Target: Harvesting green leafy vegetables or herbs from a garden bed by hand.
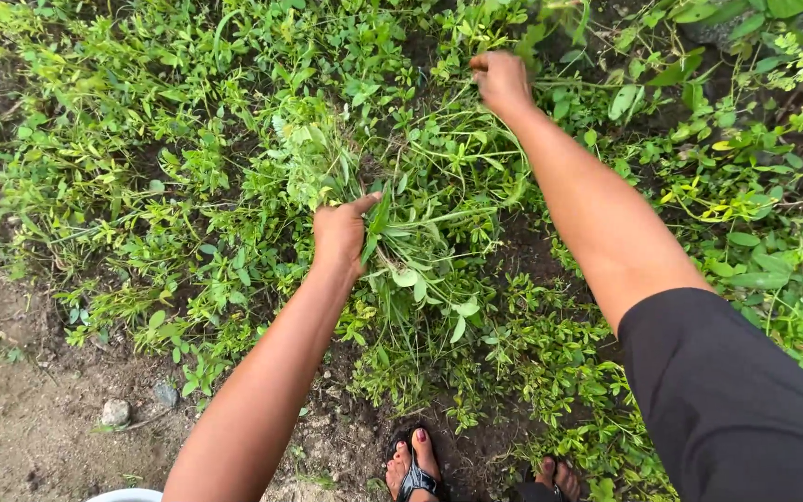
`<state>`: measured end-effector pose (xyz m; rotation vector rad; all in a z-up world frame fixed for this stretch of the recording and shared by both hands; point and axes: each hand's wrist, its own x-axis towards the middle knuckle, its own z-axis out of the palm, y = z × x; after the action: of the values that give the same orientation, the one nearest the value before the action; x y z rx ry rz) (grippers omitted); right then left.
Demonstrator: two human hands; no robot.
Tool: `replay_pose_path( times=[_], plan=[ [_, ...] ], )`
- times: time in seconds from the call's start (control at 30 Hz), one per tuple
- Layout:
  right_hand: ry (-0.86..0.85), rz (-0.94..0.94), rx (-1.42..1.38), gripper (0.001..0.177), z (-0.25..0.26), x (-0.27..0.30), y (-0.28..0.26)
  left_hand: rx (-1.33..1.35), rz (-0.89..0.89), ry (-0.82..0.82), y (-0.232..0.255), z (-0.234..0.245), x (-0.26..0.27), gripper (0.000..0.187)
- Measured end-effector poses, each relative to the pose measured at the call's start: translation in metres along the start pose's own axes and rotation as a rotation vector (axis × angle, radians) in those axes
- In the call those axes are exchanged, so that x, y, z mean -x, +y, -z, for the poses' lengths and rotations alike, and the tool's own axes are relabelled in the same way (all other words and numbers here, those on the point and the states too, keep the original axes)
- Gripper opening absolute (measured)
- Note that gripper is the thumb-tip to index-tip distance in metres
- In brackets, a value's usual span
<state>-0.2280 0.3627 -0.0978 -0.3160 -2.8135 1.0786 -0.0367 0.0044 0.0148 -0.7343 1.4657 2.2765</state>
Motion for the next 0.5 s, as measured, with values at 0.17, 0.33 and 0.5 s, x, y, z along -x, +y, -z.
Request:
replay_pose_path(
  times=[0.17, 0.33, 0.5],
  plan=[
    [0.053, -0.014, 0.244, 0.019, 0.009, 0.019, -0.045, 0.003, 0.000, -0.015, 0.008, -0.005, 0.010, 0.022],
    [0.156, 0.254, 0.534, 0.025, 0.001, 0.017, -0.046, 0.050, 0.011, -0.053, 0.009, -0.006, 0.014, 0.019],
    [0.097, 0.130, 0.467, 0.031, -0.009, 0.011, -0.043, 0.028, 0.040, -0.026, 0.009, -0.009, 0.013, 0.021]
  ],
)
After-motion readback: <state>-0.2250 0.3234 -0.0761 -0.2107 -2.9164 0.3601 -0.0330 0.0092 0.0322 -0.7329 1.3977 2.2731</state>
